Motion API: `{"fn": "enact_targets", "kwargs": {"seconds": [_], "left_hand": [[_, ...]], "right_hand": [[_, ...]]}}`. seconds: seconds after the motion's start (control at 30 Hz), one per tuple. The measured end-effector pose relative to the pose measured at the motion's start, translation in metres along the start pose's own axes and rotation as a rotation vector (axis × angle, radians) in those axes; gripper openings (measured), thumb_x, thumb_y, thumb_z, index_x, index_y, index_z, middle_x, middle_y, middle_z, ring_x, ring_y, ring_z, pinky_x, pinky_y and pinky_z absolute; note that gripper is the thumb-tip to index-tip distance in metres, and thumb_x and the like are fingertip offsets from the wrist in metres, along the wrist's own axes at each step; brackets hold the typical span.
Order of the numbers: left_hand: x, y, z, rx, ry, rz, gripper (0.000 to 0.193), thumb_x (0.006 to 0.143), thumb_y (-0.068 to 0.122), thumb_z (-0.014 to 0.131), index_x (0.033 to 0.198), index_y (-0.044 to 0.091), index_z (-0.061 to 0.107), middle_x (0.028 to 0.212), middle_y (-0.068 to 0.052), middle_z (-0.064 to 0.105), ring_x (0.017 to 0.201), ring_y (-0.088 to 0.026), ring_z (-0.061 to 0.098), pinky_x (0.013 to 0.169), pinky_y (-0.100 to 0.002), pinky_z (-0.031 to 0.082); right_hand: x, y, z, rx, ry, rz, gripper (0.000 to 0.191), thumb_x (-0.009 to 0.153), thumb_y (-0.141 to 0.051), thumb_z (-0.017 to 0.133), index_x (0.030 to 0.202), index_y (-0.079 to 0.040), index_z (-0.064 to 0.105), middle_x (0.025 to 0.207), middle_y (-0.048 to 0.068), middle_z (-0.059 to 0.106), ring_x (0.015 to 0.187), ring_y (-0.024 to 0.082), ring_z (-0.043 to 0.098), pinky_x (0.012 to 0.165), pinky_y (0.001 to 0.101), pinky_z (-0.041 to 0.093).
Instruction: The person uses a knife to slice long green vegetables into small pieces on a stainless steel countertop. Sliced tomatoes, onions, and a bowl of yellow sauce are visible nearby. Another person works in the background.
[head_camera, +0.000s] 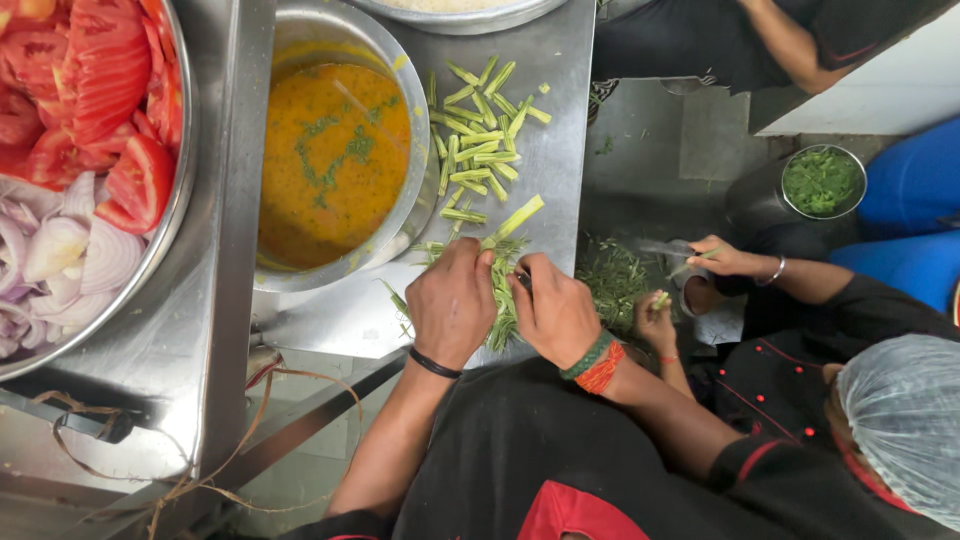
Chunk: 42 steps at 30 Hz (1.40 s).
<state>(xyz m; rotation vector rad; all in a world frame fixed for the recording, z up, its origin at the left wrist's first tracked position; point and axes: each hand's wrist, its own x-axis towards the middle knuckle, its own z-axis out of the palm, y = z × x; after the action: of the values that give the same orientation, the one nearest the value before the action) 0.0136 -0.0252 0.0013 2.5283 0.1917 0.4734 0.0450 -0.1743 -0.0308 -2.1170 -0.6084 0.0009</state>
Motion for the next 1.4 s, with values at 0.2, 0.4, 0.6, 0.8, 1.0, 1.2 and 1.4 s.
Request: {"fn": "enact_targets", "kwargs": {"seconds": [0.2,0.4,0.6,0.8,1.0,1.2,1.4], "left_hand": [[-0.013,0.006,0.011,-0.072,-0.126,-0.004,0.013,0.103,0.020,0.058,0.102,0.007,0.062,0.089,-0.015,0.069,0.077,-0.039,0.067,0.065,-0.048,0.051],[-0.013,-0.018,0.002,-0.309,-0.116,-0.089,0.019,0.106,0.020,0.055,0.113,0.005,0.064,0.087,-0.015,0.069,0.076,-0.034,0.066,0.065,-0.042,0.049],[-0.022,-0.025,0.005,-0.675,-0.302,-0.238,0.024,0.105,0.018,0.054,0.121,0.004,0.065,0.072,-0.002,0.056,0.063,-0.008,0.047,0.059,-0.027,0.042],[-0.029,-0.036,0.010,-1.038,-0.423,-0.421,0.017,0.105,0.020,0.055,0.102,0.006,0.064,0.072,0.007,0.047,0.064,-0.003,0.038,0.057,-0.023,0.031],[-0.037,-0.036,0.018,-0.833,-0.298,-0.308,0.019,0.101,0.017,0.065,0.089,0.006,0.056,0.071,0.006,0.045,0.067,-0.004,0.038,0.059,-0.024,0.034],[-0.036,-0.037,0.017,-0.892,-0.297,-0.282,0.020,0.103,0.019,0.063,0.089,0.006,0.057,0.074,0.005,0.045,0.071,-0.005,0.039,0.063,-0.024,0.035],[-0.049,-0.038,0.026,-0.927,-0.287,-0.277,0.023,0.103,0.019,0.063,0.088,0.006,0.052,0.074,0.004,0.041,0.068,-0.006,0.035,0.060,-0.025,0.032]], "right_hand": [[0.012,0.000,-0.009,-0.011,-0.009,-0.016,0.020,0.097,-0.013,0.066,0.109,-0.001,0.056,0.078,0.021,0.065,0.071,0.043,0.065,0.060,0.0484,0.050],[0.021,-0.005,-0.035,0.201,0.074,0.152,0.030,0.088,-0.012,0.080,0.113,-0.003,0.066,0.068,0.008,0.058,0.052,0.017,0.054,0.052,0.0327,0.044],[0.040,0.012,-0.045,0.377,-0.029,-0.235,0.042,0.081,-0.002,0.076,0.120,-0.001,0.063,0.108,0.010,0.064,0.085,0.018,0.059,0.075,0.0326,0.047],[0.031,0.035,-0.025,0.426,-0.265,-0.144,0.022,0.087,-0.006,0.081,0.106,-0.003,0.070,0.089,0.004,0.063,0.061,0.007,0.049,0.054,0.0246,0.038],[0.020,0.040,-0.005,1.199,-0.235,0.408,0.016,0.099,-0.010,0.073,0.109,0.001,0.066,0.066,-0.003,0.057,0.052,0.005,0.049,0.049,0.0246,0.039],[0.012,0.037,-0.006,0.926,-0.477,0.359,0.024,0.093,-0.003,0.070,0.116,-0.001,0.064,0.064,-0.004,0.054,0.049,0.003,0.045,0.045,0.0224,0.035],[0.022,0.045,0.000,1.495,-0.117,0.563,0.017,0.099,-0.006,0.062,0.114,0.003,0.064,0.091,0.006,0.068,0.054,0.006,0.050,0.048,0.0249,0.040]]}}
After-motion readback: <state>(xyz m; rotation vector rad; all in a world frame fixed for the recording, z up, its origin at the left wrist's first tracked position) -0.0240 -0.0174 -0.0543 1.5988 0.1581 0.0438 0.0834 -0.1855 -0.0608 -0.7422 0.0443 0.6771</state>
